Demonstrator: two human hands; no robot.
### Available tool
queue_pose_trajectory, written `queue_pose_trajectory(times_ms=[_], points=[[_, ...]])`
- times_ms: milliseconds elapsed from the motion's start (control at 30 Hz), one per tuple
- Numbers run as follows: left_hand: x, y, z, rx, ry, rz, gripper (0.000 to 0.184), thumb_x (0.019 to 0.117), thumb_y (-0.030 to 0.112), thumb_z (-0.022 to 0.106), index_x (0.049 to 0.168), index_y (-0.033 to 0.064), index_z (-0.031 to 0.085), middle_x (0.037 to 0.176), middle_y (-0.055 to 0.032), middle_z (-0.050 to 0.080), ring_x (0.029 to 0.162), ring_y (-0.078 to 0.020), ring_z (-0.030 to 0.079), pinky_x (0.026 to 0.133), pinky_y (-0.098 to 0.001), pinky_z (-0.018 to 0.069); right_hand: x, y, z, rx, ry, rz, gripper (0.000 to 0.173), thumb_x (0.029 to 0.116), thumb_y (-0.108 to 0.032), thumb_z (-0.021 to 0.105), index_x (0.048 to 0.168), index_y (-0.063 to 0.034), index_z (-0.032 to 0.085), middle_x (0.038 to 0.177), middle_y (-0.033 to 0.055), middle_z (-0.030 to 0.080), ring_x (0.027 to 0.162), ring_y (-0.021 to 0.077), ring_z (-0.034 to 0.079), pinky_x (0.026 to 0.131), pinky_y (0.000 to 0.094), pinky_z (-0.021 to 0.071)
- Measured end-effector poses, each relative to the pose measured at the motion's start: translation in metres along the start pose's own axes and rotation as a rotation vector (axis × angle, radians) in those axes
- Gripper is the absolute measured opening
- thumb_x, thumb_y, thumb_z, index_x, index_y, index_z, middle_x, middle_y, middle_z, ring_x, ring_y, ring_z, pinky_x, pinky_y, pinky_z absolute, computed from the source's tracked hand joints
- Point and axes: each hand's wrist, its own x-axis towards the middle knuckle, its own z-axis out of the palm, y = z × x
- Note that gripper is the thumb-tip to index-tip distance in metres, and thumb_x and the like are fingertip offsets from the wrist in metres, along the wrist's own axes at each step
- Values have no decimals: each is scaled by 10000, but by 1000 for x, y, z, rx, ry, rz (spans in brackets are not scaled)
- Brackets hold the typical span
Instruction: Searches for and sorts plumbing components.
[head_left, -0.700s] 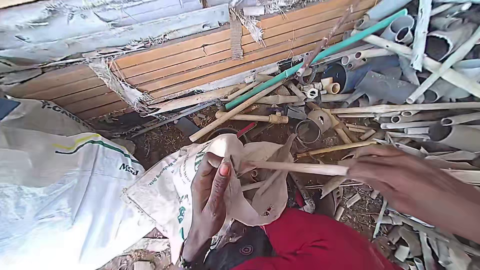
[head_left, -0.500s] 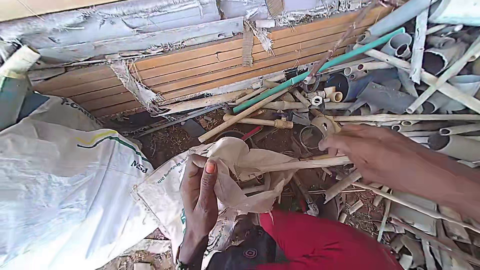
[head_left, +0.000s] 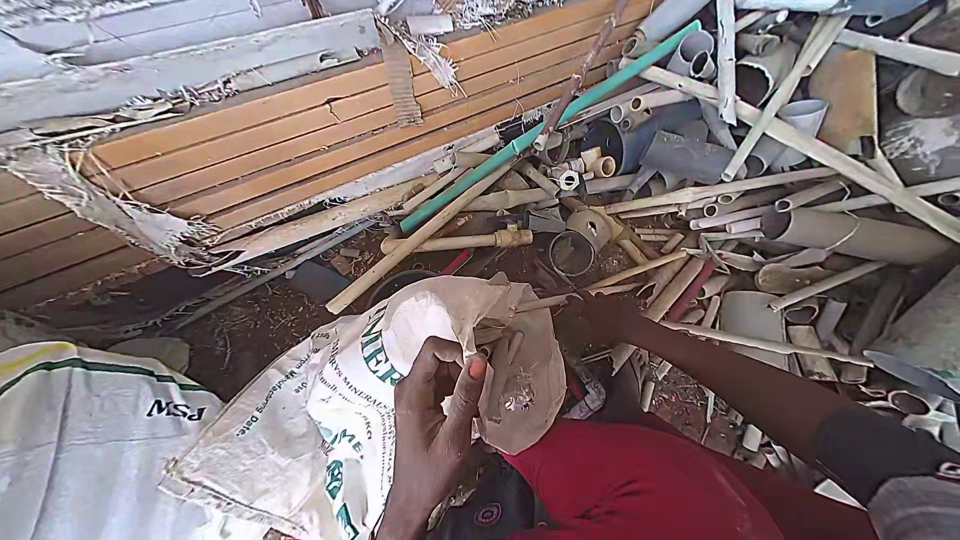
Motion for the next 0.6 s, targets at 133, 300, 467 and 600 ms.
queue_pose_trajectory(times_ms=[133,300,467,600], points=[[9,-2,7,21,48,66,183,1064,364,533,950,220,538,697,175,507,584,116,477,522,-59,404,20,1,1,47,34,9,821,909,-4,674,1620,-104,275,1614,255,326,1359,553,433,960,711,448],[10,0,-3,-110,36,49,153,1053,362,552,963,240,566,740,168,553,629,99,528,586,-70,455,53,7,4,19,102,-16,516,964,-46,613,1472,-79,533,1547,300,389,1394,515,410,1054,670,411],[5,-1,-5,-43,18,51,211,1069,369,521,957,191,540,666,138,501,556,95,483,503,-74,414,51,5,-7,-136,91,-182,504,1056,-88,501,1552,-111,415,1425,281,543,1315,515,508,1081,676,376],[1,0,-9,-51,34,41,190,1070,351,526,976,187,547,676,140,525,560,80,514,505,-89,446,11,-8,-39,-204,175,-239,480,1008,-6,543,1476,-95,485,1339,284,586,1238,515,566,1068,730,350]])
